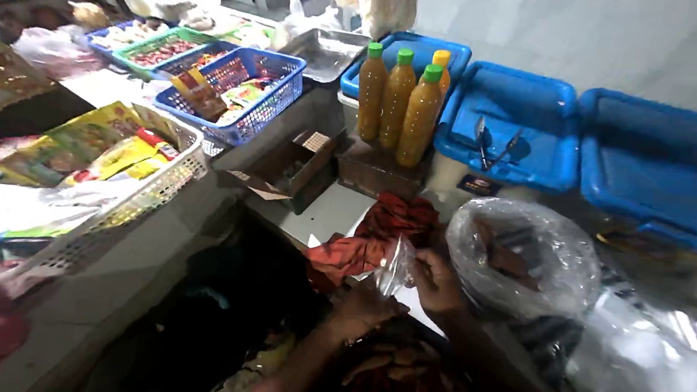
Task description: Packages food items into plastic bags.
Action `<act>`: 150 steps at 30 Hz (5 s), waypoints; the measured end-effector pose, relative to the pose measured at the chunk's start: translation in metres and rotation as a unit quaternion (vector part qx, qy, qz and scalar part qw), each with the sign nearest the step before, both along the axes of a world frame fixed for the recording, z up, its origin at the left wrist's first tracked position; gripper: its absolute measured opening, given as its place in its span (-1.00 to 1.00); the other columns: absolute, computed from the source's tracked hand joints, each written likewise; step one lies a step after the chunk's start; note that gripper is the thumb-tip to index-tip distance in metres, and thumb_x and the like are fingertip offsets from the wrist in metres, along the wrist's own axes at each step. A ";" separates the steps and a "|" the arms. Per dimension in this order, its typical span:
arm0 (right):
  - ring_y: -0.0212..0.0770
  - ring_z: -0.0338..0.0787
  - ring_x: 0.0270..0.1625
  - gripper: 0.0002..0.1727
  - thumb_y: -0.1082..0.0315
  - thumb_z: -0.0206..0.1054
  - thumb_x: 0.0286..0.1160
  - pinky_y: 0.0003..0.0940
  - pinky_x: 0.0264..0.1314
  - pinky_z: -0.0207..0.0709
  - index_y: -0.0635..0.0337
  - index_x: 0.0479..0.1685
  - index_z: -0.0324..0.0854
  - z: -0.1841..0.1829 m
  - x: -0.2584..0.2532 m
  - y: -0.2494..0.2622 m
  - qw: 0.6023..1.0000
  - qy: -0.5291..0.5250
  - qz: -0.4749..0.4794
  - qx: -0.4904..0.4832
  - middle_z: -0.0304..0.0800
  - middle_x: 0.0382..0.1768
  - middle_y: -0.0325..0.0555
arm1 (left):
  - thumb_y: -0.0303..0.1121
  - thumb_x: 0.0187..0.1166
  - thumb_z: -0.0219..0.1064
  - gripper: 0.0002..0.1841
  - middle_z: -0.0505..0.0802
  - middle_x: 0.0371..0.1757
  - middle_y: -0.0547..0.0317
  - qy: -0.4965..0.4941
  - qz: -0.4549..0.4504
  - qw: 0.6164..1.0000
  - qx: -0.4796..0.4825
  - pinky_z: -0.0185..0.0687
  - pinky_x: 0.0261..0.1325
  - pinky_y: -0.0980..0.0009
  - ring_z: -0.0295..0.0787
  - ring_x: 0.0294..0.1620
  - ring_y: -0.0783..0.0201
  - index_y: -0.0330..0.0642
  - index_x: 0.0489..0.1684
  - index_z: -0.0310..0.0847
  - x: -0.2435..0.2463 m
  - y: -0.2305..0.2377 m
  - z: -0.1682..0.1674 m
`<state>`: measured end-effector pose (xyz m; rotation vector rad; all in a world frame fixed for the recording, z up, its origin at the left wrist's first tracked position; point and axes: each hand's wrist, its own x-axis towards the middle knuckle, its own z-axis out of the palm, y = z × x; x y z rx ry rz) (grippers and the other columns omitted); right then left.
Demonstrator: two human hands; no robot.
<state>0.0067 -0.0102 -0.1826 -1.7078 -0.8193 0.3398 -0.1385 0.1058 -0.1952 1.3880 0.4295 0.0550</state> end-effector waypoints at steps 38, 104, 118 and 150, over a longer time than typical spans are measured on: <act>-0.50 0.78 -0.27 -0.78 0.15 0.43 0.55 -0.52 -0.17 0.72 0.09 -0.07 0.79 0.006 -0.002 0.000 0.992 -0.021 0.007 -0.127 0.85 -0.27 -0.33 | -0.30 0.81 0.15 -0.82 0.74 -0.42 0.19 -0.167 0.378 0.910 0.039 0.77 -0.36 0.33 0.70 -0.51 0.31 -0.17 -0.10 0.61 -0.001 0.114 0.012; -0.29 0.71 -0.55 -0.75 0.22 0.27 0.65 -0.38 -0.46 0.69 0.25 -0.11 0.72 0.012 -0.003 0.010 0.992 0.097 0.009 0.076 0.73 -0.52 -0.17 | -0.16 0.68 0.36 -0.70 0.80 -0.49 0.31 -0.056 0.231 0.911 0.336 0.71 -0.35 0.40 0.72 -0.50 0.41 -0.11 -0.44 0.76 -0.090 0.105 0.015; -0.48 0.71 -0.39 -0.85 0.37 0.58 0.21 -0.54 -0.36 0.65 0.16 -0.34 0.71 0.002 -0.048 0.024 0.992 -0.014 0.098 0.079 0.81 -0.32 -0.25 | -0.49 0.57 0.41 -0.92 0.85 -0.19 0.14 -0.175 0.149 0.948 0.219 0.81 -0.06 0.34 0.81 -0.21 0.33 -0.30 -0.13 0.73 -0.035 0.034 0.030; -0.16 0.85 -0.13 -0.72 0.42 0.17 0.59 -0.18 0.06 0.77 0.25 0.00 0.82 0.007 -0.002 -0.008 0.970 -0.152 0.182 -0.058 0.87 -0.15 0.01 | -0.36 0.56 0.39 -0.70 0.89 0.00 0.16 -0.123 0.056 0.760 0.636 0.84 0.10 0.30 0.87 -0.03 0.28 0.00 0.23 0.77 -0.025 0.023 0.022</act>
